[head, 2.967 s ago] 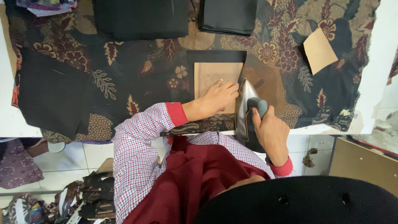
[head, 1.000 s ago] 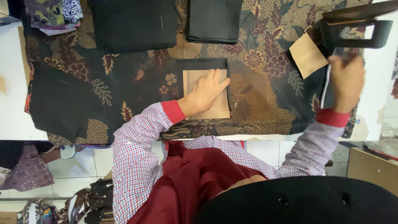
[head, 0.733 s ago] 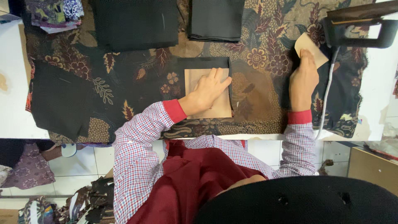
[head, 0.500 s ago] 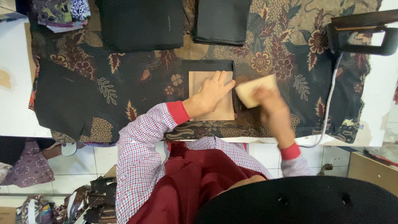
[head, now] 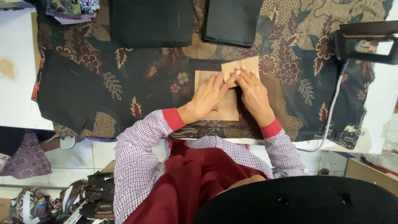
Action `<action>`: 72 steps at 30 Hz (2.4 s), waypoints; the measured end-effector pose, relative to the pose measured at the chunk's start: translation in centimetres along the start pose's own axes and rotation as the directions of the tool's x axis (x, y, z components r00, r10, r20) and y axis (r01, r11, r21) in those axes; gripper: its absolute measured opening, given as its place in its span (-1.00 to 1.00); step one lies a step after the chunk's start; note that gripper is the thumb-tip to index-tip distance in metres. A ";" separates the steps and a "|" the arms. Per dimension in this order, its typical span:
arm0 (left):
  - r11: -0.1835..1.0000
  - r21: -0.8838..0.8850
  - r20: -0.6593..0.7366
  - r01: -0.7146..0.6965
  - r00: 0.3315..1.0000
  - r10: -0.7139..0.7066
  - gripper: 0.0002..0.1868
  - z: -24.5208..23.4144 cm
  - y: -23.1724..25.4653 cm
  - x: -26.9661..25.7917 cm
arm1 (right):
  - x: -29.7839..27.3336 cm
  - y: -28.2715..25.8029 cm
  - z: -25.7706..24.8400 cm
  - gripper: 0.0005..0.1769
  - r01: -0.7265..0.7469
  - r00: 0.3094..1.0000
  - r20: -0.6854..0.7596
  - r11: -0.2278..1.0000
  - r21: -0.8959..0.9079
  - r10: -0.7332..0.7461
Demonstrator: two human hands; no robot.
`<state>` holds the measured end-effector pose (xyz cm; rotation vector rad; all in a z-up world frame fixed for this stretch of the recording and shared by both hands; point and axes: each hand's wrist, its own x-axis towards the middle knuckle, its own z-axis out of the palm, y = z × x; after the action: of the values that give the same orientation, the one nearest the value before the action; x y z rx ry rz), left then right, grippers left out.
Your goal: The person irons small pieces of dark patterned fabric on a table using a handheld iron and a protective paper sheet. They repeatedly place the paper over the fabric, press with the iron, remove the paper, and stack the finished pieces.
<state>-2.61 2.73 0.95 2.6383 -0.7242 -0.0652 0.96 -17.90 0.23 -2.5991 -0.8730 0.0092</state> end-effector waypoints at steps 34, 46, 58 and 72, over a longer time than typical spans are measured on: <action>0.948 -0.245 -0.246 0.201 0.933 -0.261 -0.46 -2.6 -5.3 -10.1 | -0.4 -8.7 0.3 -0.11 0.118 0.982 0.167 0.977 -0.181 -0.087; 0.920 -0.313 -0.190 0.237 0.933 -0.305 -0.62 -2.3 -3.7 -12.0 | -0.6 -8.5 0.8 -0.08 0.109 0.983 0.165 0.976 -0.190 -0.078; 0.974 -0.193 -0.175 0.116 0.973 -0.151 -0.40 -0.4 -3.7 -12.3 | -0.8 -8.3 1.0 -0.09 0.101 0.984 0.163 0.981 -0.163 -0.074; 0.996 0.077 0.173 -0.050 0.984 0.036 -0.08 -1.7 -4.0 -7.2 | -0.8 -7.0 0.1 -0.33 0.061 0.994 0.085 0.995 0.077 -0.067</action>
<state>-6.62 10.07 0.53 2.7163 -0.8574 -0.2595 -3.76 -13.28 2.65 -2.5169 -0.9675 0.1357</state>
